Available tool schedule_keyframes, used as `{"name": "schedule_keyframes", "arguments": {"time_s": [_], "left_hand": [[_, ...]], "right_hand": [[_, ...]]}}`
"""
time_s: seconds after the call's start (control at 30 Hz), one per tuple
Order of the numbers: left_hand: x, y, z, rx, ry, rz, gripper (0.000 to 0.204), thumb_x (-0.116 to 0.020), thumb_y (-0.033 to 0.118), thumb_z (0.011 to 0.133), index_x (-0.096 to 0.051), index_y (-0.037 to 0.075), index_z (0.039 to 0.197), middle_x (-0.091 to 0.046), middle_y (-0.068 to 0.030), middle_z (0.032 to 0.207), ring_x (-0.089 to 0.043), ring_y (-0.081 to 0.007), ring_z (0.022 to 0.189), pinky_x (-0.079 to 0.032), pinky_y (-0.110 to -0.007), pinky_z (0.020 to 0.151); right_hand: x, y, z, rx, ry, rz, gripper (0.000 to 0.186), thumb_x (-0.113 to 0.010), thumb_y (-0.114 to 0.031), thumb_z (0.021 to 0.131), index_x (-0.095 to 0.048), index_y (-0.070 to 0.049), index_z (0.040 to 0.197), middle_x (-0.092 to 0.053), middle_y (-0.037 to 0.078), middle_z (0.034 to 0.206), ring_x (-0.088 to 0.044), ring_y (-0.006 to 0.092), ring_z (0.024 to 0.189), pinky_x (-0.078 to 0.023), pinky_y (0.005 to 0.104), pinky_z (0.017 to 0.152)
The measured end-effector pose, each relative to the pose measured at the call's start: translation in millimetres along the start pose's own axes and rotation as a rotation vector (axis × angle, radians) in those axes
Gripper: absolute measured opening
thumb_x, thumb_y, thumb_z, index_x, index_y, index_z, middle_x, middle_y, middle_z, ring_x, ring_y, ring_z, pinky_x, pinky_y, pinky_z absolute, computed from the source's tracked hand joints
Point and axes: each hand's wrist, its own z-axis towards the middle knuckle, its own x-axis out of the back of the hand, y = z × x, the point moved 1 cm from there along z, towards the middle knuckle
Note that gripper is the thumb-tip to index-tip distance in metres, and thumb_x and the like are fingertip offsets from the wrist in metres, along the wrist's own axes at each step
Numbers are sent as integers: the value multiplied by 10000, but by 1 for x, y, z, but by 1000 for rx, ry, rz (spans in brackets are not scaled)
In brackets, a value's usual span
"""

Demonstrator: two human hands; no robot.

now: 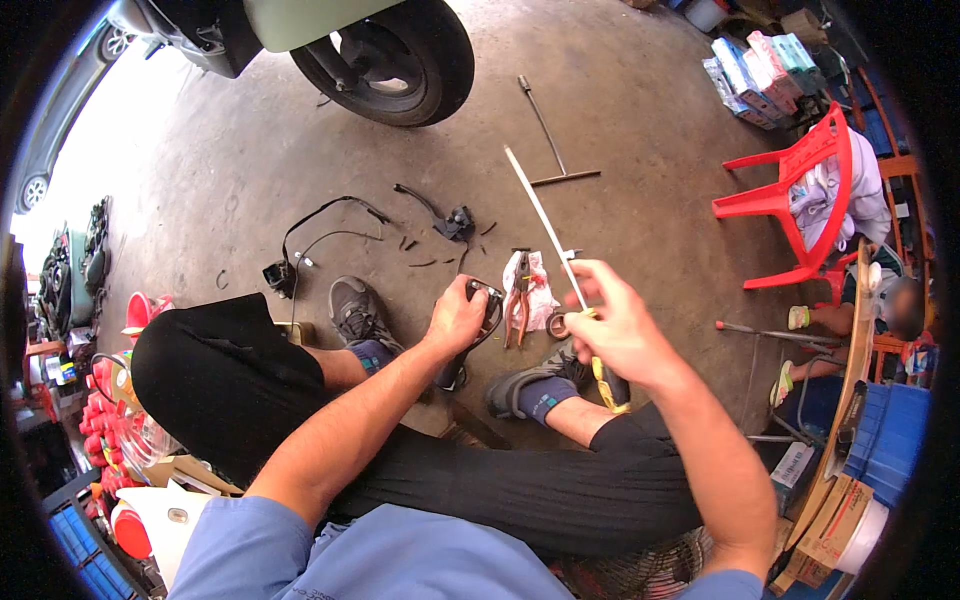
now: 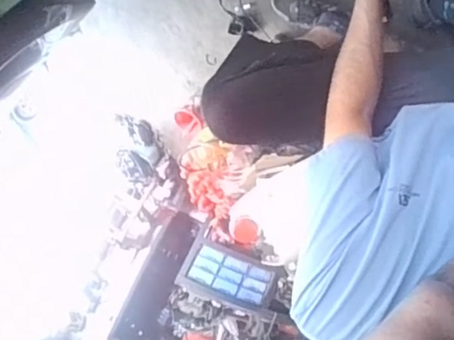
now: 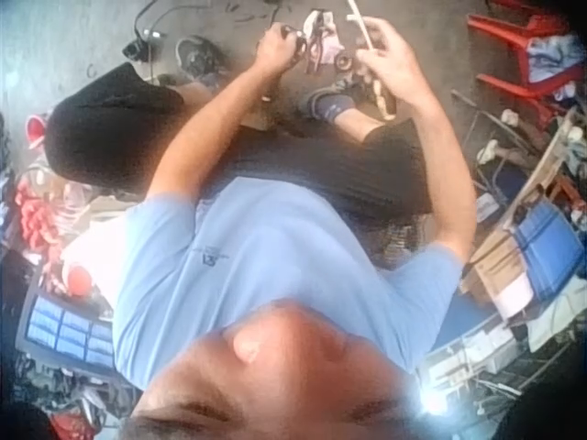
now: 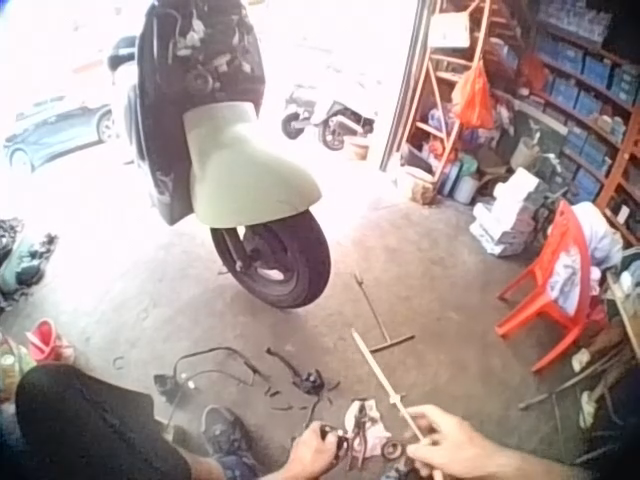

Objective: The person is assembling and fixing a motorcycle throttle housing and cable.

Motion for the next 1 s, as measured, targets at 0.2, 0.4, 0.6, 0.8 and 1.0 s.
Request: {"name": "schedule_keyframes", "arguments": {"time_s": [0.2, 0.4, 0.6, 0.8, 1.0], "left_hand": [[6, 8, 7, 26, 5, -70, 362, -556, 249, 946, -565, -29, 1177, -690, -212, 921, -711, -290, 736, -559, -414, 685], [9, 8, 8, 45, 12, -144, 361, -561, 248, 946, -575, -35, 1170, -689, -211, 922, -709, -292, 784, -558, -402, 702], [13, 16, 3, 38, 37, -122, 354, -560, 248, 952, -574, -32, 1168, -689, -201, 908, -713, -290, 782, -559, -400, 700], [13, 14, 2, 4, 54, -53, 338, -553, 256, 955, -571, -22, 1148, -692, -213, 893, -715, -305, 806, -554, -415, 711], [13, 17, -1, -24, 67, -8, 351, -545, 261, 940, -568, -12, 1160, -686, -240, 906, -711, -344, 824, -540, -442, 756]], "right_hand": [[54, 20, -60, -136, -36, -2, 549, -605, -61, 886, -421, 19, 1397, -609, 63, 801, -552, 102, 559, -458, 275, 495], [70, -5, -102, 64, 198, -544, 465, -604, -13, 824, -548, 51, 1281, -643, 137, 1085, -644, 184, 966, -506, 313, 872], [67, -23, -127, 363, 457, -655, 413, -644, 69, 743, -632, 21, 1153, -649, 156, 1082, -635, 274, 1041, -471, 343, 951], [47, -20, -131, 542, 357, -701, 413, -669, 122, 707, -655, 11, 1104, -637, 164, 1075, -645, 291, 983, -509, 352, 876], [38, -17, -128, 562, 332, -702, 418, -674, 133, 708, -649, 3, 1104, -637, 165, 1067, -651, 289, 958, -529, 351, 840]]}}
